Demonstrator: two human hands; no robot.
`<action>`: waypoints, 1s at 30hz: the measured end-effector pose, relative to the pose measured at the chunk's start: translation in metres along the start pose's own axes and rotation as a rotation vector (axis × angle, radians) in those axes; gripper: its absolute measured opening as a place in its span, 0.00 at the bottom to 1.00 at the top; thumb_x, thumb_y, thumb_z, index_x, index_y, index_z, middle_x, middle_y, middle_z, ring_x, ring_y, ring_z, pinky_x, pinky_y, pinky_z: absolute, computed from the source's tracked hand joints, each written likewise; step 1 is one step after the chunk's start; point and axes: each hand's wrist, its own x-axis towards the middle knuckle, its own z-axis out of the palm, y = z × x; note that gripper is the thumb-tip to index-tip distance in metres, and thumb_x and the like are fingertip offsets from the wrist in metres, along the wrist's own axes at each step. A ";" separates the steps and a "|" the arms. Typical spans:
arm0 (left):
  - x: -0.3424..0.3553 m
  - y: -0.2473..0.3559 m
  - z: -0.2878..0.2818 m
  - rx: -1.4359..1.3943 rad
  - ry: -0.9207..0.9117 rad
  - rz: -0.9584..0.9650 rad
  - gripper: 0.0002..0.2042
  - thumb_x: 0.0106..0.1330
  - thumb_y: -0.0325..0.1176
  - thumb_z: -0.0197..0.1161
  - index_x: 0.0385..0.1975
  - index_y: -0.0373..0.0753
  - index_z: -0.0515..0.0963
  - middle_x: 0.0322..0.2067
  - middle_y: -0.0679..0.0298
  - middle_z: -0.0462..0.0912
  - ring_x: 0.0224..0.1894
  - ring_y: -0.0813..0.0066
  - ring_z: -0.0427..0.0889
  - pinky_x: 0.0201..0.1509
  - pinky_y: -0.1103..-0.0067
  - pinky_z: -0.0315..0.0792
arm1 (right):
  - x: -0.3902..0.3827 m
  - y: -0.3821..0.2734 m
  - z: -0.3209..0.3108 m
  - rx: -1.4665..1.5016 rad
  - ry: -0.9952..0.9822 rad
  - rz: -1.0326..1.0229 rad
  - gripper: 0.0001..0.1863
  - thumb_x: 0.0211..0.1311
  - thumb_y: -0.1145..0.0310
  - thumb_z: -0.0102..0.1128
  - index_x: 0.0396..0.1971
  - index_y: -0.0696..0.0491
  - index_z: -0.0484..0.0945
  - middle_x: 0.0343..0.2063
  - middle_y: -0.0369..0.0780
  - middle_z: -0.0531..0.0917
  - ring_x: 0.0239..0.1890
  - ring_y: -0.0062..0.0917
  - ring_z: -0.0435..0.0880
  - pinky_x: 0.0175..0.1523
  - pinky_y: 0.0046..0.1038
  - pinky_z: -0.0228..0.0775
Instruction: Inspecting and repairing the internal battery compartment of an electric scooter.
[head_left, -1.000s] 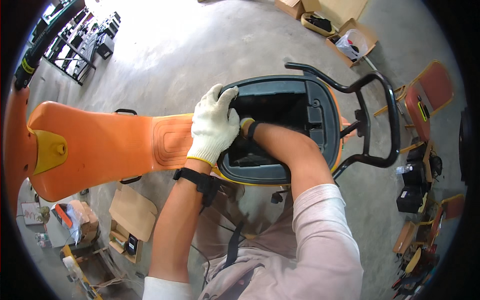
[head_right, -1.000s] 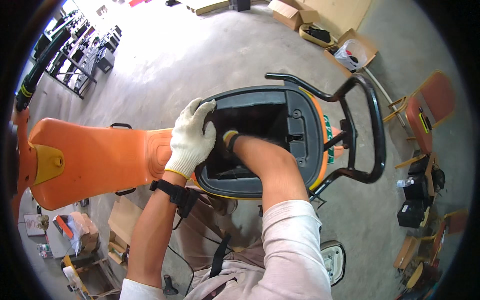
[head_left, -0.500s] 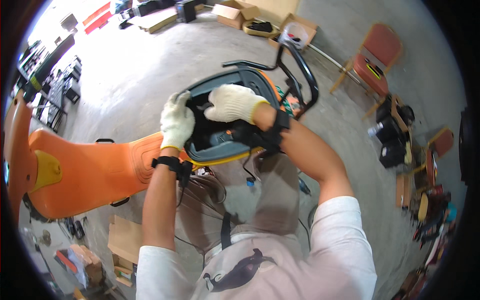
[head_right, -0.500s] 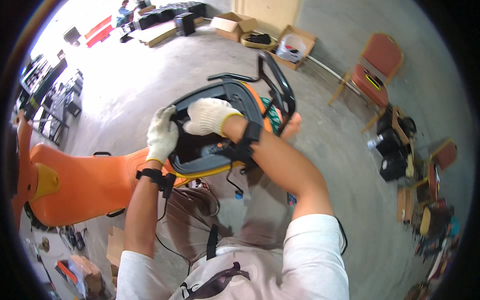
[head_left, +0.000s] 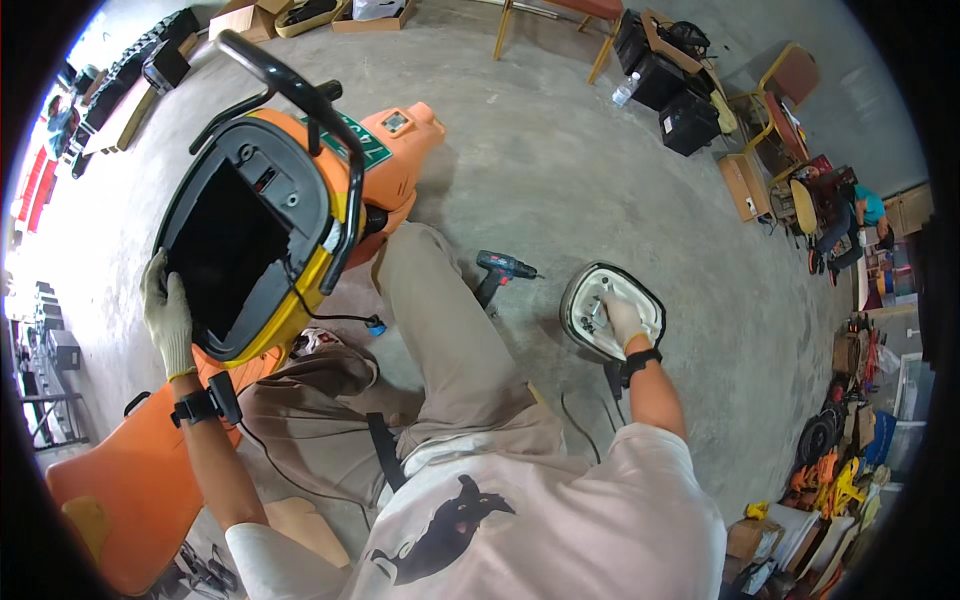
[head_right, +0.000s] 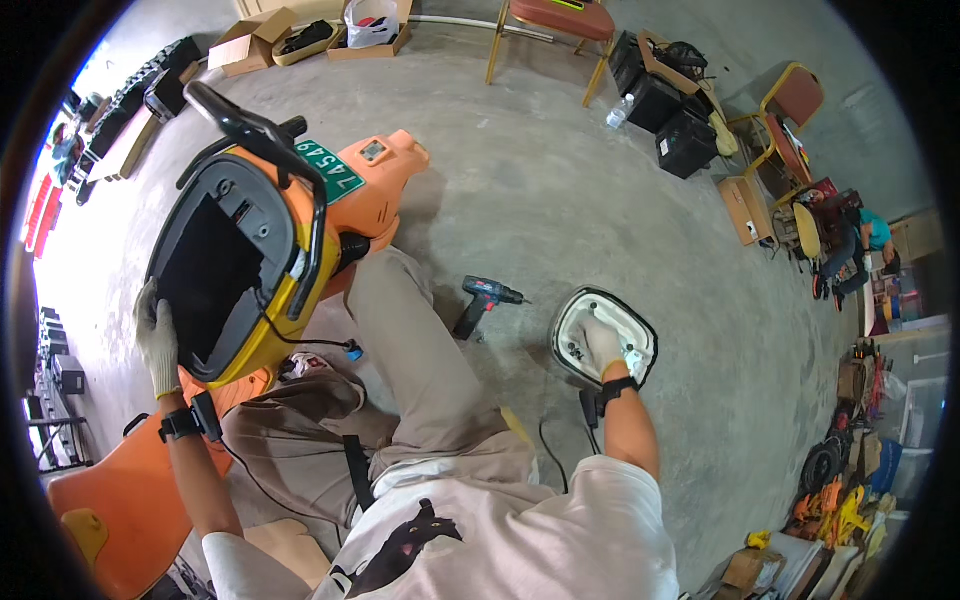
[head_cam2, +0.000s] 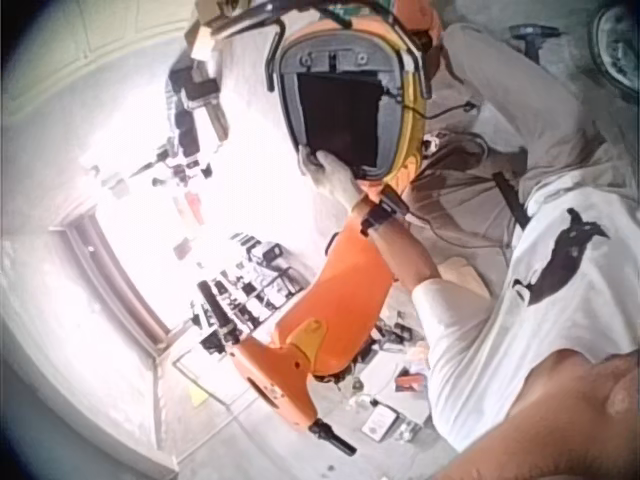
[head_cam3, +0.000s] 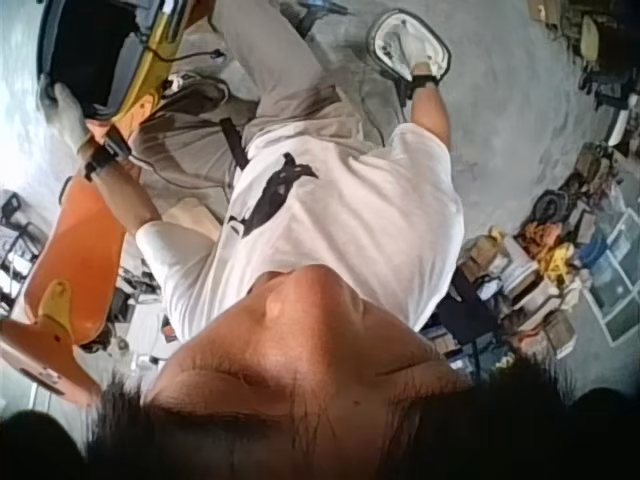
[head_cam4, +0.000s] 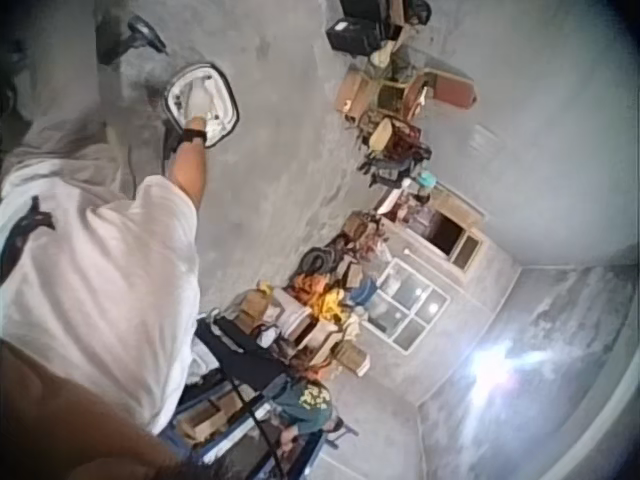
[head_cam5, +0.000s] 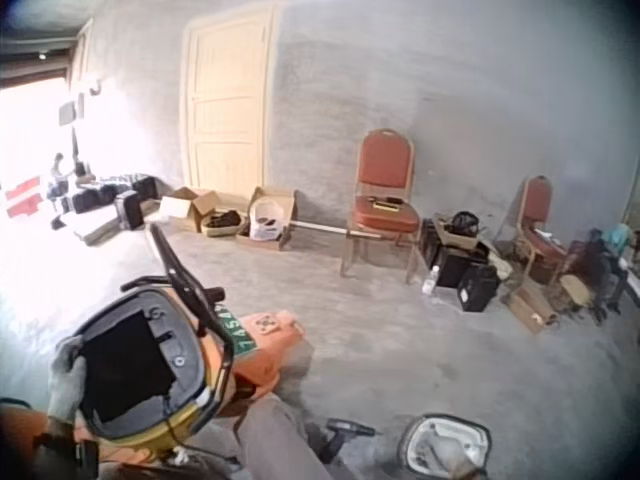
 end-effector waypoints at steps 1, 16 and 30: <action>0.000 -0.001 -0.001 0.026 -0.001 0.001 0.19 0.72 0.26 0.57 0.63 0.38 0.77 0.63 0.58 0.78 0.66 0.65 0.75 0.73 0.73 0.65 | 0.012 0.036 0.000 0.212 -0.027 0.239 0.17 0.62 0.57 0.60 0.30 0.59 0.83 0.25 0.43 0.83 0.23 0.25 0.78 0.28 0.33 0.68; -0.031 0.009 0.001 0.048 0.087 0.022 0.21 0.70 0.28 0.63 0.63 0.35 0.75 0.63 0.55 0.78 0.68 0.62 0.73 0.74 0.69 0.64 | -0.010 0.118 0.030 0.124 -0.151 0.208 0.16 0.64 0.56 0.55 0.32 0.54 0.84 0.17 0.36 0.78 0.12 0.22 0.70 0.17 0.27 0.59; -0.075 0.080 -0.013 0.143 0.165 -0.466 0.42 0.56 0.36 0.73 0.73 0.43 0.62 0.62 0.49 0.73 0.64 0.52 0.76 0.69 0.65 0.71 | -0.172 -0.223 0.102 -0.158 -0.261 -0.848 0.19 0.72 0.56 0.56 0.39 0.58 0.86 0.26 0.43 0.86 0.32 0.32 0.86 0.42 0.33 0.75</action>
